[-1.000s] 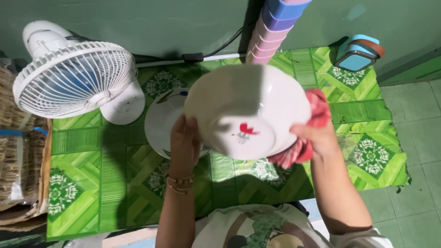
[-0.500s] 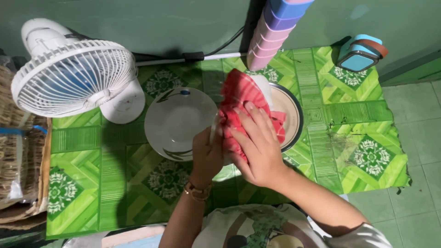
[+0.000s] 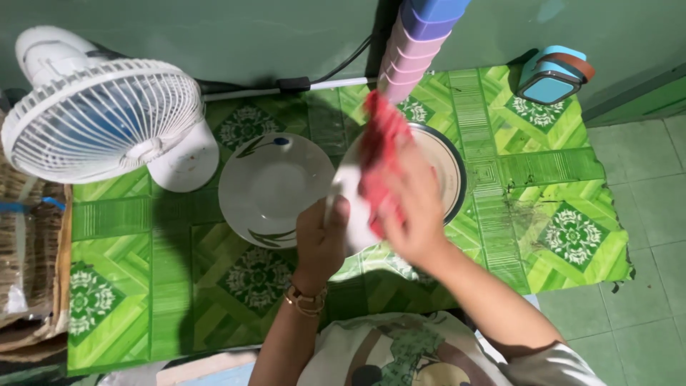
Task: The person wipes a purple plastic cup and several ceramic plates with a red cloth on a green patterned table. The person wipes each item on both sides and sets them aside after cleaning.
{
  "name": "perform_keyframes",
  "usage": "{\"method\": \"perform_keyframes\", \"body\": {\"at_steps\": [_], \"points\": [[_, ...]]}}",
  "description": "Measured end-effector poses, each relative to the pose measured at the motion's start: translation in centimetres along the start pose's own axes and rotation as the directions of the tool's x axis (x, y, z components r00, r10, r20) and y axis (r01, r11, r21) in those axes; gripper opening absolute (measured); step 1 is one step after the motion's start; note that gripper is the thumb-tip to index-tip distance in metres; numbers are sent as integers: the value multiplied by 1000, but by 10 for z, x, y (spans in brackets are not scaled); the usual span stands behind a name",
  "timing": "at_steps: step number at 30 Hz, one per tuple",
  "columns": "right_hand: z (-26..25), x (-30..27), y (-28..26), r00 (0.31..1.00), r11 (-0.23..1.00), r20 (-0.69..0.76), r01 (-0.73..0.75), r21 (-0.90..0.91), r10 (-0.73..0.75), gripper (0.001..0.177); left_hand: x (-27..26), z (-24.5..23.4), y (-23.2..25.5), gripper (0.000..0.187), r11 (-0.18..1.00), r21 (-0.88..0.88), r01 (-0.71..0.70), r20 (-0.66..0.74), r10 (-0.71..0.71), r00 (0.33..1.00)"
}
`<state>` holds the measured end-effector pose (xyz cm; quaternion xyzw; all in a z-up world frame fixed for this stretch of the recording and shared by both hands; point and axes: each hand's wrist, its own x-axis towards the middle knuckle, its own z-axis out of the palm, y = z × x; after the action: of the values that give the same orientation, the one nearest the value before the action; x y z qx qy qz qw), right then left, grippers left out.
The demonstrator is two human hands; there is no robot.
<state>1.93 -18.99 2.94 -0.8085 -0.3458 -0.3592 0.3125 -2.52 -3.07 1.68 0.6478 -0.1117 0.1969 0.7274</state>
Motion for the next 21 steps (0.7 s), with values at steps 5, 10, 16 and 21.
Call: {"method": "perform_keyframes", "body": {"at_steps": [5,10,16,21], "points": [[-17,34,-24,960,960,-95,-270,-67,264,34,-2,5,-6,55,998,25,62,25,-63,998],[-1,-4,-25,1000,995,-27,5,-98,-8,36,2,6,-2,57,997,65,35,9,-35,999],[-18,30,-27,974,982,-133,-186,7,186,36,-17,1,-28,59,999,48,14,-21,-13,1000],[17,-76,-28,997,977,-28,67,-204,-74,39,-18,1,-24,63,960,-216,180,-222,-228,948]]}}
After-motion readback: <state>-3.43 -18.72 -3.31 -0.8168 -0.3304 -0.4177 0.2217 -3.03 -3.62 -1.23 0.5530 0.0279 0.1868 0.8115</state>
